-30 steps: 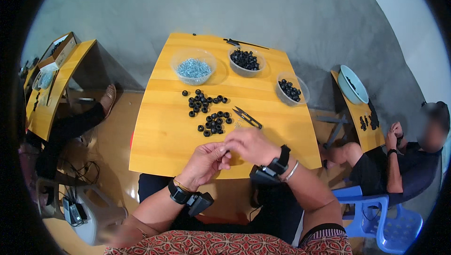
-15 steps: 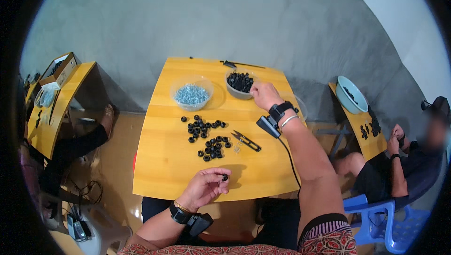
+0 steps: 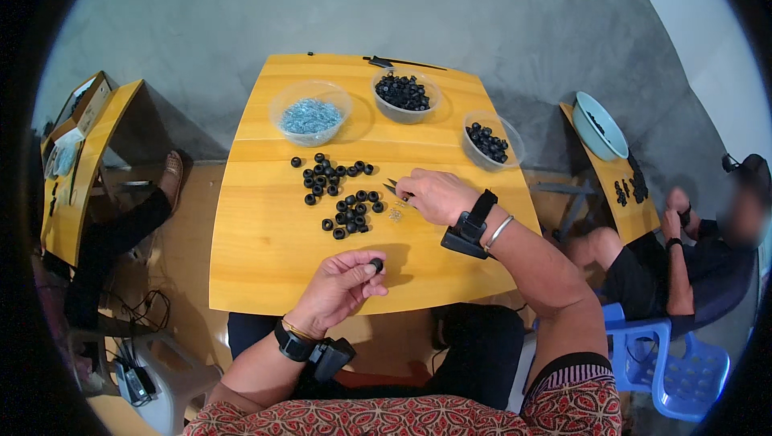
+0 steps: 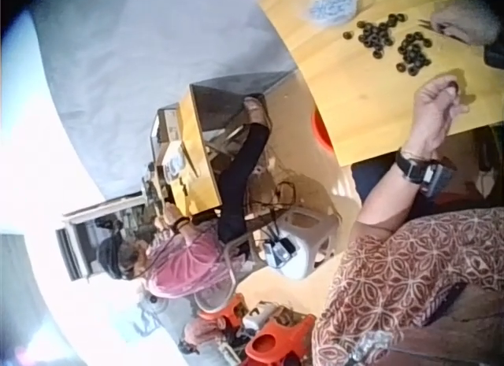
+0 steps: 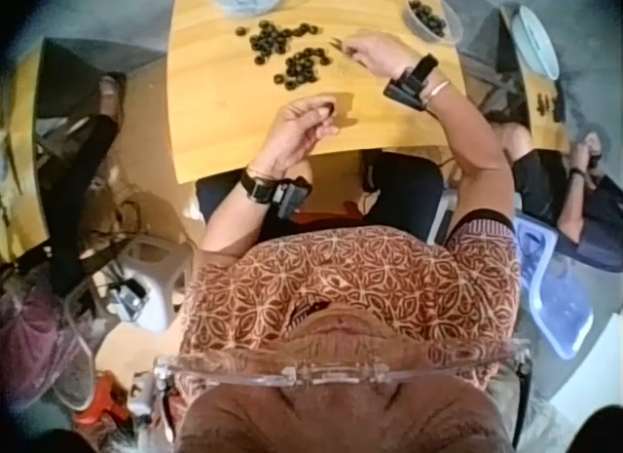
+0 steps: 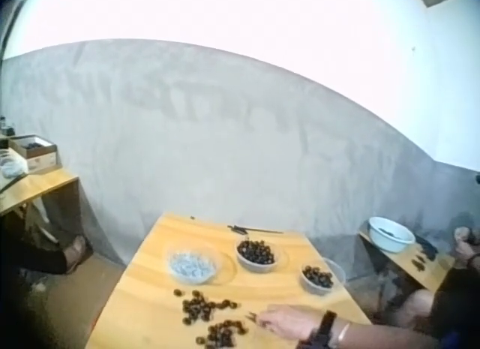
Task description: Manually assembling small black plastic components by inserting one piece into another.
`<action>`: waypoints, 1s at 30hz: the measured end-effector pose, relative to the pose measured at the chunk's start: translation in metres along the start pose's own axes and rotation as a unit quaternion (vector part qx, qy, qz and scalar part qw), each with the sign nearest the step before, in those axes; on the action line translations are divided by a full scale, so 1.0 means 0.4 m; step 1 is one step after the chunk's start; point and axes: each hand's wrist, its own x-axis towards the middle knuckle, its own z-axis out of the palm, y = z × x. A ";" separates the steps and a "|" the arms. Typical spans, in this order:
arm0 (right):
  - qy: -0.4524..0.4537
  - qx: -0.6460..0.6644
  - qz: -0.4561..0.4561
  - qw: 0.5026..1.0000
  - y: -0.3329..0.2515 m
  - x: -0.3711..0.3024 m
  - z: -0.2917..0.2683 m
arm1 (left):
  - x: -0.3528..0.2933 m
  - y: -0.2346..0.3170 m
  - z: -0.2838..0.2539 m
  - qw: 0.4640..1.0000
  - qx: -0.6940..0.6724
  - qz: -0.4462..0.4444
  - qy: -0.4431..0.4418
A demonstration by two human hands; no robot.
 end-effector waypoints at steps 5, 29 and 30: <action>0.015 0.008 -0.012 1.000 -0.019 -0.003 0.024 | -0.001 -0.001 0.006 1.000 0.004 0.014 0.018; 0.053 0.416 0.013 0.908 -0.206 -0.148 -0.003 | -0.003 0.018 0.016 0.992 -0.076 0.082 -0.065; 0.063 0.430 0.000 0.901 -0.200 -0.148 0.001 | -0.001 0.019 0.018 0.992 -0.076 0.078 -0.059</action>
